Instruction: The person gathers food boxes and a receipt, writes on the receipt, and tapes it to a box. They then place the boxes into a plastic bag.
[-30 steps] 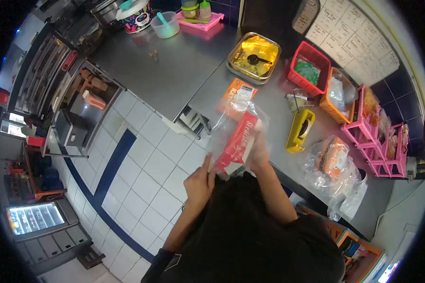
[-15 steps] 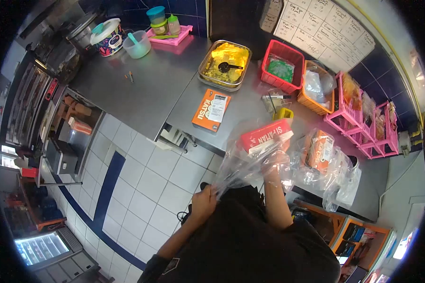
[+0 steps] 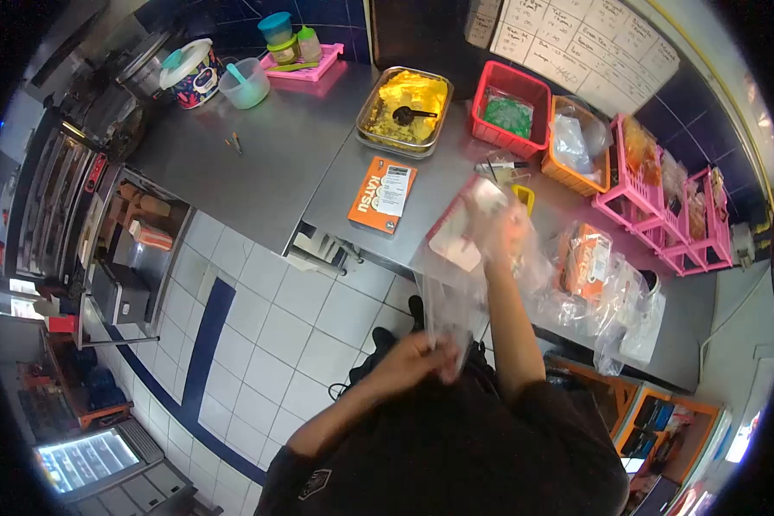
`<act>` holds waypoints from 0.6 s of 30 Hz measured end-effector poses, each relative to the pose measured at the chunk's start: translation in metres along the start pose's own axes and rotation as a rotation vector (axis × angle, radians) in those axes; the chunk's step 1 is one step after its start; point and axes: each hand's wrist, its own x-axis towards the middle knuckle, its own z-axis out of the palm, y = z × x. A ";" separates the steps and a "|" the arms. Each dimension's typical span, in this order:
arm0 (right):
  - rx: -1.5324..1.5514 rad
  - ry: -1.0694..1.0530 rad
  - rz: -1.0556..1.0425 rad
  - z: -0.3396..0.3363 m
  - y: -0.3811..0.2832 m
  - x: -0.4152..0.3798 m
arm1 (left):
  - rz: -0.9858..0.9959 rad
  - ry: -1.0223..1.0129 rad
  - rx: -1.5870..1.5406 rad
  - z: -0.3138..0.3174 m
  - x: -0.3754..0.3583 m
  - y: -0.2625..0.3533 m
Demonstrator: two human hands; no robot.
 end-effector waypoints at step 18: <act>-0.119 -0.189 -0.158 -0.165 0.074 -0.208 | 0.004 -0.130 0.278 0.015 0.035 -0.020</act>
